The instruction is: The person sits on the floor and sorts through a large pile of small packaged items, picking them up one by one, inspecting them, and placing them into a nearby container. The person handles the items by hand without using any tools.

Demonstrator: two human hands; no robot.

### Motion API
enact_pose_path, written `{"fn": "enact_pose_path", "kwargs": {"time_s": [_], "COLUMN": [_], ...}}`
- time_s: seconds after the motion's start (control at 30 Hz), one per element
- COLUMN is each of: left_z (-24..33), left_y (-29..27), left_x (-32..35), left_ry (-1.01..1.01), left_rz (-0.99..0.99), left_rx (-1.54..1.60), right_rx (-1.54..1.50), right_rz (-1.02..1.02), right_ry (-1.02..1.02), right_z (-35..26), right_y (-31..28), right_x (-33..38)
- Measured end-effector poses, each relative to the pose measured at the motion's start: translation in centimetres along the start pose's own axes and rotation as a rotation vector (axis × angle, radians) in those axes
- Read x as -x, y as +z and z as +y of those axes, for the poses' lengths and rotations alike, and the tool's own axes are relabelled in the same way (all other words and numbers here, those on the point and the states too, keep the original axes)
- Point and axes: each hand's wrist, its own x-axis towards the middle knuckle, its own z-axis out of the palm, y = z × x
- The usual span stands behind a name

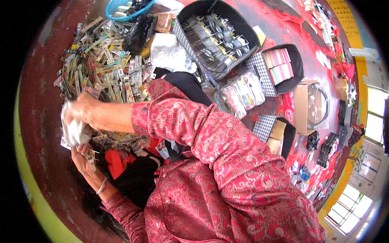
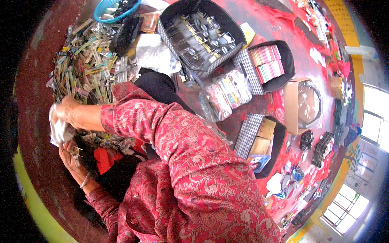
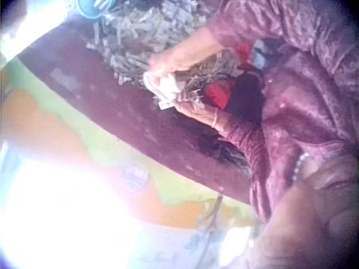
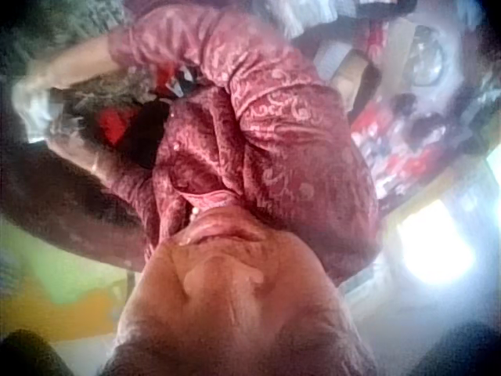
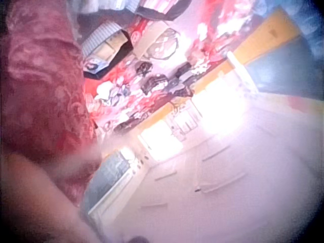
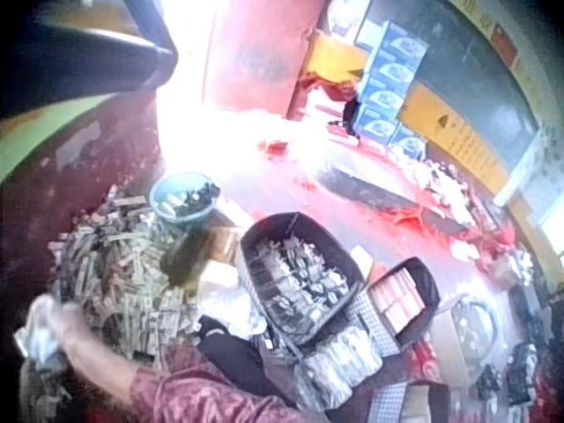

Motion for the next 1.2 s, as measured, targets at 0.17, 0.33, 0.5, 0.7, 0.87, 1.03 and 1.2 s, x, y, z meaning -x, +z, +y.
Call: {"fn": "enact_pose_path", "kwargs": {"time_s": [0.17, 0.33, 0.5, 0.7, 0.87, 1.03, 1.2], "left_z": [-1.9, -3.7, -3.5, -3.9, -2.4, -2.3, -2.5], "left_y": [2.5, 2.4, 1.9, 7.9, 7.5, 6.8, 5.2], "left_x": [1.9, 2.7, 3.5, 6.0, 4.5, 4.0, 3.4], "left_ry": [-0.166, 0.073, 0.199, -0.003, -0.066, -0.117, -0.038], "left_rz": [-0.104, 0.153, 0.081, -0.094, -0.200, -0.165, -0.018], "left_rx": [0.002, -0.246, -0.383, -0.482, -0.288, -0.177, -0.147], "right_rx": [0.960, 1.139, 1.293, 0.982, 0.472, 0.659, 1.387], "right_rz": [0.330, -0.023, 0.037, 0.540, 0.299, -0.070, -0.334], "right_ry": [-1.050, -0.874, -1.076, -1.078, -0.746, -0.830, -1.016], "right_z": [-0.4, 5.8, 3.0, 1.3, -3.5, -1.4, 2.0], "right_y": [1.6, 1.6, 1.2, 0.1, -1.7, 1.7, 0.8], "right_x": [0.5, 0.8, 2.7, -5.2, -3.4, -1.0, 0.4]}}
